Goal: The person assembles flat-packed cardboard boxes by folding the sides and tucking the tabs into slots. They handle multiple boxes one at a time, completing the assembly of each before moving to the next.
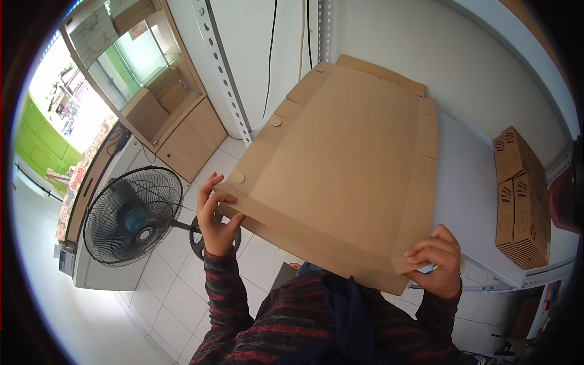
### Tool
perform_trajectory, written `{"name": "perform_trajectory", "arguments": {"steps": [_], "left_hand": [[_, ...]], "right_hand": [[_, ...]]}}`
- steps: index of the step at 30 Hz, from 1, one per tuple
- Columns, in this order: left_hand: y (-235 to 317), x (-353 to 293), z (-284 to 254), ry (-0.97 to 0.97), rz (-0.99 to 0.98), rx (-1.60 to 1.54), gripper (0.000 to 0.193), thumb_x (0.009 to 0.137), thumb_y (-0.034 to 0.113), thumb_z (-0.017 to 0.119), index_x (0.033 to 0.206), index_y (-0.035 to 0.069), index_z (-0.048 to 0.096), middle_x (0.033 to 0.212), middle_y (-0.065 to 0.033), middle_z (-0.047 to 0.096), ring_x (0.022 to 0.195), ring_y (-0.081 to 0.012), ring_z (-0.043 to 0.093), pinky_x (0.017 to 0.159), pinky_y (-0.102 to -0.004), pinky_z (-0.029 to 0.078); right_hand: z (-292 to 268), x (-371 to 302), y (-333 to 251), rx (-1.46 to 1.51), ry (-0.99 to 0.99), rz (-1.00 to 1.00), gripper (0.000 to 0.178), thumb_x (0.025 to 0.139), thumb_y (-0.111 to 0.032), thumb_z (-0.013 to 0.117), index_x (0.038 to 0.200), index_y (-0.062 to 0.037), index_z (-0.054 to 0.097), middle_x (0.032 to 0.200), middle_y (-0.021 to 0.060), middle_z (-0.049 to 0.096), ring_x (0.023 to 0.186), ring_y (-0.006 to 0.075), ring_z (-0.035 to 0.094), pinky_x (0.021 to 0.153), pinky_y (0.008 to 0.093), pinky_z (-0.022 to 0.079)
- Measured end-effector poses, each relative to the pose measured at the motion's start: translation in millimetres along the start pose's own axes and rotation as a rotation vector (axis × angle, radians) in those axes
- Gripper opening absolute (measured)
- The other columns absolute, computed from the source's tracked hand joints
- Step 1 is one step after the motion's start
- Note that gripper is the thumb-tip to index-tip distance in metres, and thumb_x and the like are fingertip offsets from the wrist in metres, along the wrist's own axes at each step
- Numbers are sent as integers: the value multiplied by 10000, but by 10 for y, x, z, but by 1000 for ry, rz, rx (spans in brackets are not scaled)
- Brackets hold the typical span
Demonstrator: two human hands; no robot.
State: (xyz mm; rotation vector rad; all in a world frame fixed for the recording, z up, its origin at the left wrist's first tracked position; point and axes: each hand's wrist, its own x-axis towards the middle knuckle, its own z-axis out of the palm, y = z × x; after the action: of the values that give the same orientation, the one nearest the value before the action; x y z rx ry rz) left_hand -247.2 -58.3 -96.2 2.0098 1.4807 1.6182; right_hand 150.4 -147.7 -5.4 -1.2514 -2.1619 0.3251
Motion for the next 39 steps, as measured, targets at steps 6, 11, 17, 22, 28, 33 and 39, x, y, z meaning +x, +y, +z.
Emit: {"name": "perform_trajectory", "arguments": {"steps": [6, 11, 17, 22, 28, 33, 39], "left_hand": [[27, 123, -1, 40, 87, -64, 308, 645, 67, 762, 864, 58, 544, 1337, -158, 481, 1343, -353, 390, 1094, -511, 292], [297, 452, 215, 214, 106, -108, 495, 672, 137, 835, 1042, 52, 517, 1428, -174, 388, 1354, -344, 365, 1085, -454, 318], [533, 1156, 261, 315, 275, -260, 432, 677, 7, 811, 984, 36, 508, 1344, -170, 460, 1304, -328, 433, 1067, -439, 370], [644, 1273, 4, 284, 400, -203, 307, 641, -98, 716, 864, 19, 540, 1248, -165, 532, 1262, -332, 478, 1078, -473, 354], [445, 666, -134, -132, 170, -76, 275, 537, -61, 776, 705, 16, 573, 1155, -145, 598, 1204, -367, 528, 973, -472, 440], [459, 629, -38, -213, 188, 13, 289, 525, -39, 795, 690, 25, 567, 1072, -113, 633, 1139, -374, 566, 989, -505, 429], [800, 800, -105, 264, 470, 44, 228, 586, -66, 665, 687, 62, 506, 803, -69, 664, 937, -308, 641, 1051, -617, 303]], "right_hand": [[225, -222, -104, 270, 179, 356, 207, 702, -111, 786, 693, -8, 607, 689, 85, 650, 574, 201, 569, 564, 294, 440], [109, -118, -95, 222, 453, 336, 224, 794, -146, 748, 739, 11, 599, 656, 79, 593, 556, 164, 534, 559, 258, 415], [-522, 683, -98, 107, 741, 58, 183, 822, -56, 721, 776, 20, 561, 722, 42, 565, 648, 121, 496, 607, 243, 403], [-844, 510, -189, 40, 520, -291, 191, 779, -98, 758, 759, -14, 587, 756, 114, 663, 603, 164, 569, 579, 292, 447], [-490, 133, -8, 247, 5, -117, 212, 696, -110, 812, 684, -33, 615, 795, 107, 710, 596, 199, 639, 549, 312, 496], [-403, 73, 44, 191, 43, -16, 205, 731, -150, 788, 682, -43, 620, 758, 93, 704, 584, 190, 631, 533, 291, 471], [-759, 89, -168, 4, 450, -313, 255, 772, -206, 758, 690, -75, 555, 742, 78, 712, 535, 132, 593, 478, 250, 427]]}}
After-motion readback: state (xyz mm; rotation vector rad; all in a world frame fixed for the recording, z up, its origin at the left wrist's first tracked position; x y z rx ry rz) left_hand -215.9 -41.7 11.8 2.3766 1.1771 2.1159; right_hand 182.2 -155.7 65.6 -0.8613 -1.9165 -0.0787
